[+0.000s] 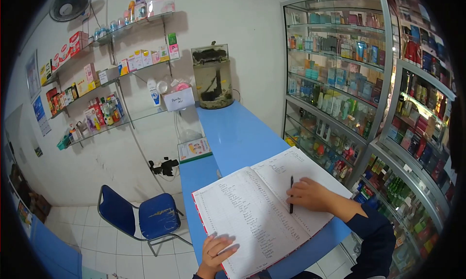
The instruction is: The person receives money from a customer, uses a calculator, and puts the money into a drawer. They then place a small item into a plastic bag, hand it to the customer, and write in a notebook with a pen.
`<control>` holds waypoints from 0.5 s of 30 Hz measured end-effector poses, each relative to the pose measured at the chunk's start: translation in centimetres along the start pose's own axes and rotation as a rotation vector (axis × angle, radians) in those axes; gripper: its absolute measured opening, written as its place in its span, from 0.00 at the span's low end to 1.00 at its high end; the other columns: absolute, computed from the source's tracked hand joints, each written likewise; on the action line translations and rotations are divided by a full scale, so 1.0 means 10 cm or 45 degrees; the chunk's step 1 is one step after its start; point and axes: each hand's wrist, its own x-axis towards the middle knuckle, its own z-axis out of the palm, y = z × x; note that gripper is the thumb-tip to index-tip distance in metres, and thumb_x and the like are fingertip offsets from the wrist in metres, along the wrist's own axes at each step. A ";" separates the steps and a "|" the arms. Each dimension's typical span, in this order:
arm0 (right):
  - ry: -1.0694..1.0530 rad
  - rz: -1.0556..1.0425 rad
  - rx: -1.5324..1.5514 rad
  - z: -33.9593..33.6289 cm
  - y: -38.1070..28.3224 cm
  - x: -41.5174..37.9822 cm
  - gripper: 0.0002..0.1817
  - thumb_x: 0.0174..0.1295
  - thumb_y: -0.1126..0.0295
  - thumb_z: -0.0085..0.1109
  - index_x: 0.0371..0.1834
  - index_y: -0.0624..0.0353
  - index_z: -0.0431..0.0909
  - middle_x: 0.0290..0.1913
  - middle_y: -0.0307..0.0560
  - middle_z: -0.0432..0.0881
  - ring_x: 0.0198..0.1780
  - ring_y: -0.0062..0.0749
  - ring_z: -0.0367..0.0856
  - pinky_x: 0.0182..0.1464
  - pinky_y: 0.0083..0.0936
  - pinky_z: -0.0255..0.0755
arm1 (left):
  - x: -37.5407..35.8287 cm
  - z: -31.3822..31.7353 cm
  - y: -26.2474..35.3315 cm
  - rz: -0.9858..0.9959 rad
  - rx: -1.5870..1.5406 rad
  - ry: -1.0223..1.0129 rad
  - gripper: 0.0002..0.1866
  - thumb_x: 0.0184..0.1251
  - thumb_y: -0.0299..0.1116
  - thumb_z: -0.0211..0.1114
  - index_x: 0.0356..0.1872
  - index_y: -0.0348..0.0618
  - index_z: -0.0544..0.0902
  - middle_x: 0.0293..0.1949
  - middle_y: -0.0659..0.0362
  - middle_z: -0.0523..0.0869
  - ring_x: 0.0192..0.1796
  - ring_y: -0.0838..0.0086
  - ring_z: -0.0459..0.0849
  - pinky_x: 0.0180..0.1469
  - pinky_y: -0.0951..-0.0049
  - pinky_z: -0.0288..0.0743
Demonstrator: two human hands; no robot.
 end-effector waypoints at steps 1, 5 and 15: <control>0.058 -0.017 -0.172 -0.04 0.04 0.01 0.10 0.57 0.70 0.48 0.41 0.53 0.76 0.45 0.40 0.77 0.51 0.32 0.71 0.54 0.35 0.64 | 0.06 0.02 0.02 -0.020 0.011 -0.053 0.10 0.51 0.38 0.62 0.36 0.54 0.85 0.43 0.67 0.82 0.49 0.74 0.79 0.63 0.64 0.57; -0.131 0.419 0.006 -0.22 0.30 0.29 0.03 0.56 0.71 0.53 0.33 0.54 0.74 0.36 0.44 0.78 0.40 0.29 0.76 0.45 0.30 0.70 | 0.04 0.04 -0.15 0.178 -0.021 -0.225 0.08 0.52 0.39 0.62 0.31 0.54 0.86 0.42 0.68 0.83 0.52 0.75 0.77 0.64 0.66 0.56; 0.789 1.296 2.472 0.51 0.48 0.66 0.07 0.58 0.74 0.57 0.33 0.59 0.67 0.27 0.46 0.76 0.25 0.22 0.75 0.30 0.20 0.74 | -0.07 -0.18 0.10 0.116 -0.383 -0.053 0.07 0.52 0.29 0.62 0.31 0.39 0.83 0.38 0.56 0.84 0.45 0.62 0.83 0.55 0.53 0.68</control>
